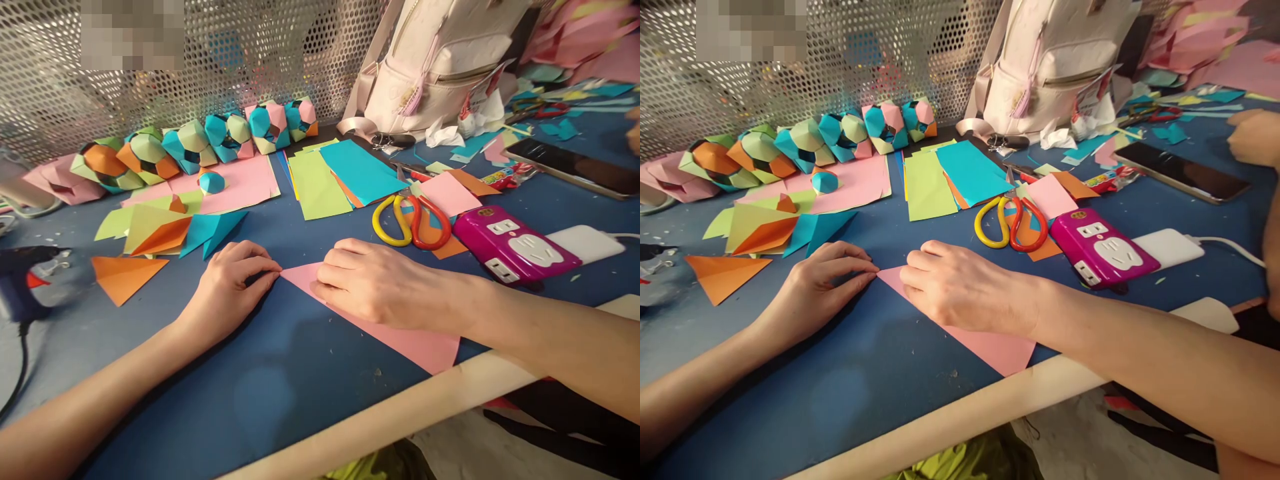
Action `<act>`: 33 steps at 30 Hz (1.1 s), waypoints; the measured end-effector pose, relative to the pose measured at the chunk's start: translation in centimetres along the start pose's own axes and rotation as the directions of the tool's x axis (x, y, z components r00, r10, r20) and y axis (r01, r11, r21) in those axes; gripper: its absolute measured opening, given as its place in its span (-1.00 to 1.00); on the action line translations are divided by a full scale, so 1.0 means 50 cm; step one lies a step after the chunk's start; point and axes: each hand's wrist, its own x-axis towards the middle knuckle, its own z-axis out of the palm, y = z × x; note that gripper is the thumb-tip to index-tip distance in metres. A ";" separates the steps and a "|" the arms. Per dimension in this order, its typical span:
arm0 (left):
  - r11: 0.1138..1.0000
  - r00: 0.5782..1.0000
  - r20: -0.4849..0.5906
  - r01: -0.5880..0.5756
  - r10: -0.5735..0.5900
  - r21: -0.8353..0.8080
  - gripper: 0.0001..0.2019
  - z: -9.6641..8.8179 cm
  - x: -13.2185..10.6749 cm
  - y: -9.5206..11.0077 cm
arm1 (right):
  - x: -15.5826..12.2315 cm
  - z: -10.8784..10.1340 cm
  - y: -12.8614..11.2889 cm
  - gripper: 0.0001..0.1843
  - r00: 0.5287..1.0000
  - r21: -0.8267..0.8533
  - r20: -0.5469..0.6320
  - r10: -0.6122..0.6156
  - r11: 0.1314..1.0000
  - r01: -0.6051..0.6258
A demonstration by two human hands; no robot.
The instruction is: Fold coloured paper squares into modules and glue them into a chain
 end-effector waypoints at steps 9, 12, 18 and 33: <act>1.000 1.000 0.010 0.000 0.000 0.000 -0.78 0.000 0.001 0.002 | -0.003 -0.002 -0.002 -0.72 1.000 -0.015 0.022 -0.015 1.000 0.015; 1.000 1.000 0.012 0.003 -0.003 -0.003 -0.80 0.000 0.002 0.001 | -0.003 -0.004 -0.002 -0.73 0.999 0.002 0.047 -0.011 1.000 0.010; 1.000 0.999 -0.028 0.018 -0.018 0.001 -0.85 -0.006 -0.003 0.004 | -0.005 -0.004 -0.009 -0.76 0.997 0.039 0.071 0.035 0.999 -0.038; 0.958 0.965 -0.008 -0.259 0.262 0.127 -0.73 0.007 -0.036 0.046 | -0.024 0.006 -0.025 -0.84 0.986 -0.013 0.098 0.136 0.991 -0.136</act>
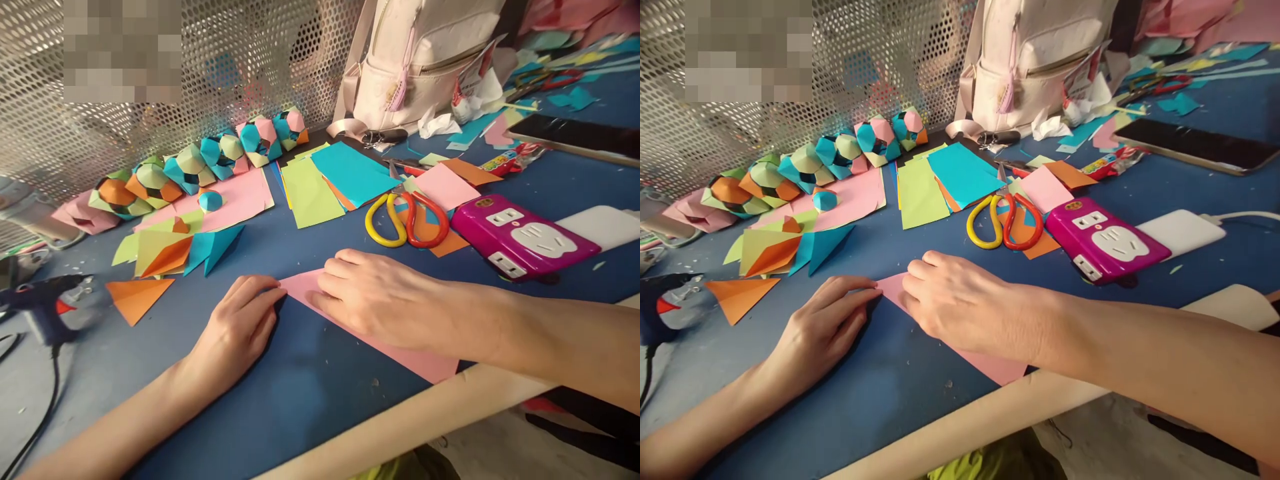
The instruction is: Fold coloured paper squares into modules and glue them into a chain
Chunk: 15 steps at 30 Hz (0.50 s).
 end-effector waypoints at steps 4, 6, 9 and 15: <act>1.000 1.000 0.021 -0.003 0.003 -0.002 -0.72 0.001 -0.002 -0.005 | -0.001 0.002 -0.002 -0.86 1.000 0.004 0.004 0.025 1.000 -0.025; 1.000 0.999 0.034 -0.021 0.021 0.010 -0.72 0.000 -0.001 -0.005 | -0.002 0.004 -0.003 -0.87 1.000 0.007 -0.002 0.031 0.999 -0.031; 0.997 0.997 0.054 -0.063 0.060 0.051 -0.73 -0.002 0.004 -0.002 | -0.007 0.012 -0.005 -0.87 0.999 0.001 -0.016 0.041 0.999 -0.041; 0.987 0.990 0.118 -0.092 0.076 0.133 -0.72 -0.010 0.010 0.010 | -0.021 0.028 -0.011 -0.82 0.992 0.040 -0.071 0.108 0.994 -0.105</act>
